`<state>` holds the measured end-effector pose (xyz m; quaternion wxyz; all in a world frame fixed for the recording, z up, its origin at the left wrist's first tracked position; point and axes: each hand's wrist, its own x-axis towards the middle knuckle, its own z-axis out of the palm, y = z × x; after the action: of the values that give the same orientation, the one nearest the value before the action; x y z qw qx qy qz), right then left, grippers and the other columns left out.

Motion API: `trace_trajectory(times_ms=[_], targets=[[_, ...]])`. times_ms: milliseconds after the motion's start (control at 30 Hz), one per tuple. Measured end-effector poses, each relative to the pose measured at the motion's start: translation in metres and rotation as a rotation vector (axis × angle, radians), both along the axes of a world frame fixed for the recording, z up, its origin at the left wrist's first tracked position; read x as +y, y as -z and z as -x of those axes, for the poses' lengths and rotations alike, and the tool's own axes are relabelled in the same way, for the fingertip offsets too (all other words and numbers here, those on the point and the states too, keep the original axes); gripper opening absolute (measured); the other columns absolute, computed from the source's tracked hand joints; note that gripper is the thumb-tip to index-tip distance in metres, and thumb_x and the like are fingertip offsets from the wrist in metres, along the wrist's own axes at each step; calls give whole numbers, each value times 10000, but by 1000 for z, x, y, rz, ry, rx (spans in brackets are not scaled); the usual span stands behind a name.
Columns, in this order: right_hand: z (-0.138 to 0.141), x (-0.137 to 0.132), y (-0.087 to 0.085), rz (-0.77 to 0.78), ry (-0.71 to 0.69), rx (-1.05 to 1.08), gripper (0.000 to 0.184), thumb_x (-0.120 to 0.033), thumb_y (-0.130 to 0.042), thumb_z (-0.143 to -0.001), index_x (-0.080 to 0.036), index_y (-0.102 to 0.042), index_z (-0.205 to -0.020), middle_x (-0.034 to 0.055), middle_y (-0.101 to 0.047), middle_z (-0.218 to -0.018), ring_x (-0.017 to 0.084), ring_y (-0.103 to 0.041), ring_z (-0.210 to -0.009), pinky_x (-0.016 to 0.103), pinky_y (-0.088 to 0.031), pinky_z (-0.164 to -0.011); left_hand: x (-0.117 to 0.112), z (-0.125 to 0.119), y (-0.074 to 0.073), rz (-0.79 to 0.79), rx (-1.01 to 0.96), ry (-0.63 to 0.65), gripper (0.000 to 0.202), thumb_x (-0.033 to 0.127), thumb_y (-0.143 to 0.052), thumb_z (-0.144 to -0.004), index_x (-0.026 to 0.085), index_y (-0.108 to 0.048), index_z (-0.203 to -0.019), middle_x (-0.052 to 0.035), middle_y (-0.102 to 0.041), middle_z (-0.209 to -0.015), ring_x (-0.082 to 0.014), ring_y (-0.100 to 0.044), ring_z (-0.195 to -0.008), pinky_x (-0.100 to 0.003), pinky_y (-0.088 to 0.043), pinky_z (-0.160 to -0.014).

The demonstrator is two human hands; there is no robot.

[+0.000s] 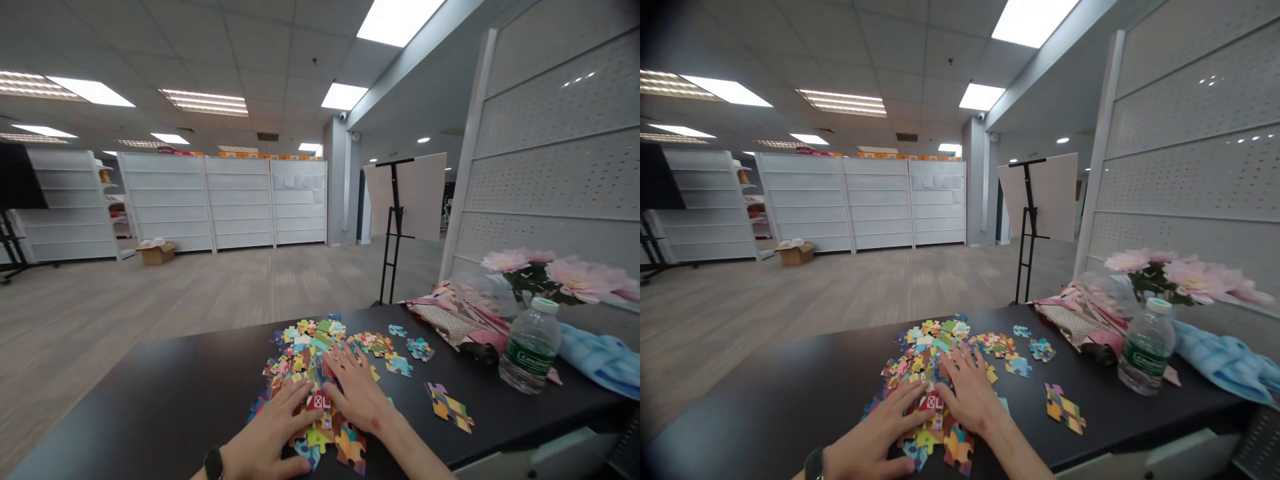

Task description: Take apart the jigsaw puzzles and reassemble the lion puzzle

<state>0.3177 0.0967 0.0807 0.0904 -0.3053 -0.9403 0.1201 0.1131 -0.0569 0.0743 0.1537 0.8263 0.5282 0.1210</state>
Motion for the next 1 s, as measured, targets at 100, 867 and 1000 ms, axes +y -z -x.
trace_trajectory(times_ms=[100, 867, 1000], targets=[[-30, -20, 8, 21, -110, 3, 824, -689, -477, -904, -325, -188, -1585, 52, -101, -1673, 341, -60, -1535, 586, -68, -1222, 18, -21, 1, -55, -52, 70, 661, 590, -521, -961, 335, -305, -1531, -49, -132, -1666, -346, -122, -1520, -581, -139, -1235], [-28, 102, -10, -17, 300, 19, 739, -695, -228, -970, -263, -300, -1565, 123, -240, -1645, 281, -195, -1521, 534, -84, -1214, 55, 53, -8, 86, 40, -148, 636, 729, -410, -942, 514, -248, -1518, 10, -215, -1647, -412, -146, -1502, -800, -62, -1111], [51, 144, -21, 76, 209, -75, 688, -648, -180, -999, -274, -285, -1567, 120, -206, -1656, 304, -198, -1517, 552, -213, -1165, 38, 57, -10, 21, -31, -172, 683, 746, -482, -902, 504, -287, -1510, 2, -300, -1615, -402, -201, -1489, -771, -55, -1140]])
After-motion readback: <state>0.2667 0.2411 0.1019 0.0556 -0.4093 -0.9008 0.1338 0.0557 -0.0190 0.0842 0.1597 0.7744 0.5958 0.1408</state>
